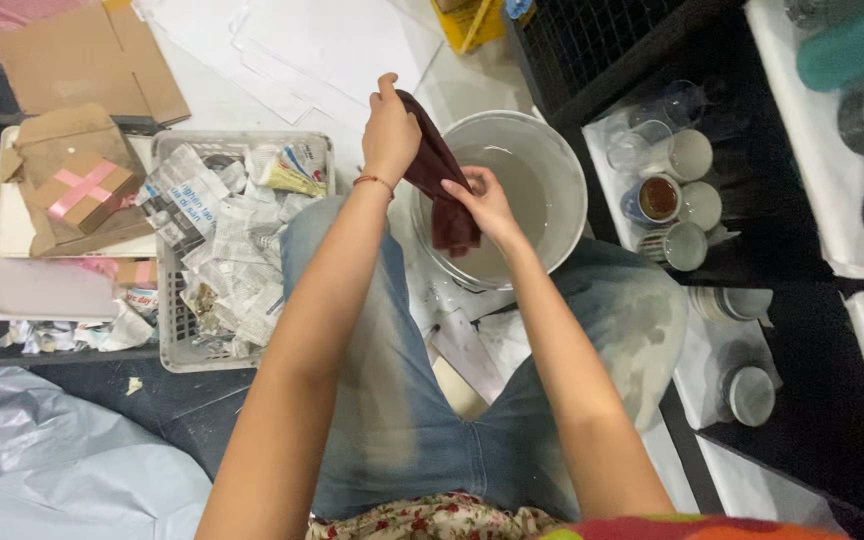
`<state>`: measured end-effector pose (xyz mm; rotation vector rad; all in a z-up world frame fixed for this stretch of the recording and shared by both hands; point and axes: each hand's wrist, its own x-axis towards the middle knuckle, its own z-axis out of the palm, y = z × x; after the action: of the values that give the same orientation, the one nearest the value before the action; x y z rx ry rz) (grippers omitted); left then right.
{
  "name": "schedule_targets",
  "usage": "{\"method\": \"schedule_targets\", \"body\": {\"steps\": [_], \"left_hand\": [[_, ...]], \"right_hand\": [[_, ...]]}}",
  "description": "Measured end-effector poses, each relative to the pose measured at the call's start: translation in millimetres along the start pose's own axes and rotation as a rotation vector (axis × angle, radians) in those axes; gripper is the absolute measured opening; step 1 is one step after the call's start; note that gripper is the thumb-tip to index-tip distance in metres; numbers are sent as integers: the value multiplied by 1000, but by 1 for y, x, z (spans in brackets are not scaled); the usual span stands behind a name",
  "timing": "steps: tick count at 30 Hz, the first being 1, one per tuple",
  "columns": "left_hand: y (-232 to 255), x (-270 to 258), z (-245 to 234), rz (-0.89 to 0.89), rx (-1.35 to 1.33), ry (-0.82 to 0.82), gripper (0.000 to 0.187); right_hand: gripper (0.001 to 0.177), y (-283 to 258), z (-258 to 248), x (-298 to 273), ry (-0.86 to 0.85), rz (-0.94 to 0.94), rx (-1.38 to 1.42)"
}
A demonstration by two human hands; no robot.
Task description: The person washes various ceramic dishes, including a bowl and small cups, in a bucket of water. They scrub the items with a cloth, rinse them, and place them on a nearby shelf.
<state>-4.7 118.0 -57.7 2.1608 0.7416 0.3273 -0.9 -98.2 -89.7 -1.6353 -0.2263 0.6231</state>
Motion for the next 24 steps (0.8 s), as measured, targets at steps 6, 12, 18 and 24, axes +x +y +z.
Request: {"method": "schedule_targets", "body": {"steps": [6, 12, 18, 24], "left_hand": [[-28, 30, 9, -399, 160, 44, 62], [-50, 33, 49, -496, 272, -376, 71], [-43, 0, 91, -34, 511, -633, 52], [48, -97, 85, 493, 887, 17, 70]], "right_hand": [[49, 82, 13, 35, 198, -253, -272], [58, 101, 42, 17, -1, 200, 269], [57, 73, 36, -10, 261, -10, -209], [44, -36, -15, -92, 215, 0, 117]]}}
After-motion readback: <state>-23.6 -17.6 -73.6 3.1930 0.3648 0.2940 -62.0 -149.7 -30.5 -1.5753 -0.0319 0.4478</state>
